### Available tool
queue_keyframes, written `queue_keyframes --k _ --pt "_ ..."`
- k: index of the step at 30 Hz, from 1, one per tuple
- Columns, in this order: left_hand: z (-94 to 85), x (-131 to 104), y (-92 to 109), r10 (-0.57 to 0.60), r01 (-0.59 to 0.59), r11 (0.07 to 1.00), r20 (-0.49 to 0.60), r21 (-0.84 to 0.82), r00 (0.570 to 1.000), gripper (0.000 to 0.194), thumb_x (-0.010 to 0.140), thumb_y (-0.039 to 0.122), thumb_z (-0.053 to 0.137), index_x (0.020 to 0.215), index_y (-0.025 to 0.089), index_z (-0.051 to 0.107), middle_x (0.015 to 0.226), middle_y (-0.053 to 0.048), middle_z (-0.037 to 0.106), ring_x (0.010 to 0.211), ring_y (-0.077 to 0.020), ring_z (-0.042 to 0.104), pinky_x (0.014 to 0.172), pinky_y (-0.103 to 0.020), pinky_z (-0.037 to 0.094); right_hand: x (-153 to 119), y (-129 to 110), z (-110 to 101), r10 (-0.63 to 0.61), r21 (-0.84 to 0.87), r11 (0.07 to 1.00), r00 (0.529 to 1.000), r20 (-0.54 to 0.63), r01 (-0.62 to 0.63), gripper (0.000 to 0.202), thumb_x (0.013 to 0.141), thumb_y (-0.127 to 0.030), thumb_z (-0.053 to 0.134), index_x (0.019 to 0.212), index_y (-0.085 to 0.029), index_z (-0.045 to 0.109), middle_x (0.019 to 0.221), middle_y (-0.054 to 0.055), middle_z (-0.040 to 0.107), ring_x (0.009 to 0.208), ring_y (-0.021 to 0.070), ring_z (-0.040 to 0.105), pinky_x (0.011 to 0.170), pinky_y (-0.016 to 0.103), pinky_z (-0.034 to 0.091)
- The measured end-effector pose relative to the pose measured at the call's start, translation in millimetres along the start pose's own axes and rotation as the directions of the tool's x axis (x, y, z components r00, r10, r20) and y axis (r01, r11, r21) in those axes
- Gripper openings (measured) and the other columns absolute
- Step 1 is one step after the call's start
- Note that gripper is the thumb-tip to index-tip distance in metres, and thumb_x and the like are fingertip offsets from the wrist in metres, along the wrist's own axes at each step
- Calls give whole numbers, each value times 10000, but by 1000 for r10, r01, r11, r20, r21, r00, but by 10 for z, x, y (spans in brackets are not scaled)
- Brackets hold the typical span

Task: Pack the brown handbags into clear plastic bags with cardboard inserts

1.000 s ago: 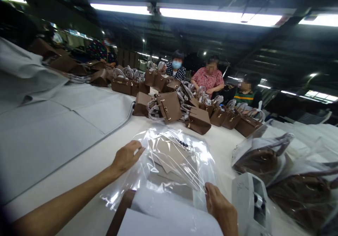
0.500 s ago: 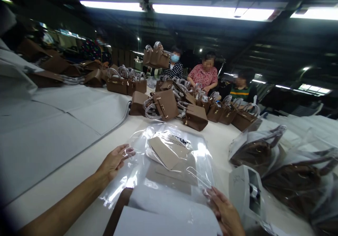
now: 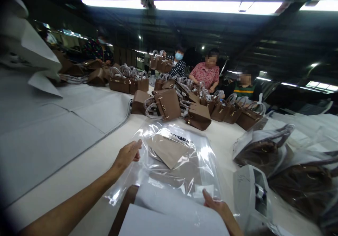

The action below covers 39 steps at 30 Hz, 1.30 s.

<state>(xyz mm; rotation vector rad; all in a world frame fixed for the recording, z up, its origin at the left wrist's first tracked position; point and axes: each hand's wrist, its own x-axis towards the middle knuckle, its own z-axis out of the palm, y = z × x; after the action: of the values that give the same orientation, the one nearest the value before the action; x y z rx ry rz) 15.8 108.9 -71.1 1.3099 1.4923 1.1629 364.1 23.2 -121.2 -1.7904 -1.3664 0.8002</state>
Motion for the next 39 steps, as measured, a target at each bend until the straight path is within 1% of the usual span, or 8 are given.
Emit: queue_keyframes --k 4,7,12,16,24,29,34,39 --pt "-6 73 78 -3 1 989 11 146 1000 506 767 660 352 658 189 502 526 4 526 509 -167 552 523 -272 436 -142 -385 -270 179 -348 934 951 251 -84 529 712 -645 476 452 -184 471 422 17 508 425 141 502 471 244 431" --pt "-2 103 162 2 -5 974 14 226 1000 532 759 687 318 662 193 489 540 -8 540 507 -174 550 516 -270 411 -181 -892 -288 -10 -302 940 895 447 161 441 777 -587 436 669 -207 633 656 42 633 606 175 591 593 256 481" --pt "13 102 250 21 -28 951 24 307 999 555 758 702 284 685 193 490 567 -16 555 498 -175 552 509 -266 388 31 -1492 21 -228 -41 902 552 802 430 367 876 -437 382 1185 -323 542 1248 16 512 1135 197 481 983 362 354" --pt "14 91 232 29 -37 945 30 325 999 547 774 682 277 690 193 508 548 -15 552 485 -177 554 500 -261 381 335 -1425 243 -239 1 884 452 859 467 417 923 -408 267 1301 -297 406 1378 15 352 1256 180 340 1044 405 258" --pt "33 53 201 26 -41 942 51 334 998 589 778 685 278 838 192 593 548 -21 577 503 -191 566 506 -269 390 741 -933 775 -448 -464 339 573 686 819 711 787 -486 526 1362 -129 308 1381 187 298 1265 307 299 995 456 319" --pt "26 55 182 31 -51 938 62 343 998 609 786 678 268 910 185 603 546 -26 582 501 -195 564 494 -271 386 915 -787 885 -432 -568 322 652 623 757 341 864 -297 424 1159 -159 526 1087 131 594 1026 222 553 846 328 437" --pt "-25 53 156 30 -50 934 60 354 998 612 789 682 245 861 183 592 560 -33 582 507 -195 562 486 -273 387 842 -695 481 -390 -700 371 786 479 610 237 825 -112 397 888 -125 625 776 117 648 702 209 625 619 298 463" --pt "-56 22 145 22 -51 931 86 361 996 583 801 665 242 795 182 568 591 -41 586 515 -186 560 497 -274 390 406 -577 -42 -701 -594 306 598 389 744 207 858 -301 477 968 -202 621 907 55 654 821 148 605 754 252 455"
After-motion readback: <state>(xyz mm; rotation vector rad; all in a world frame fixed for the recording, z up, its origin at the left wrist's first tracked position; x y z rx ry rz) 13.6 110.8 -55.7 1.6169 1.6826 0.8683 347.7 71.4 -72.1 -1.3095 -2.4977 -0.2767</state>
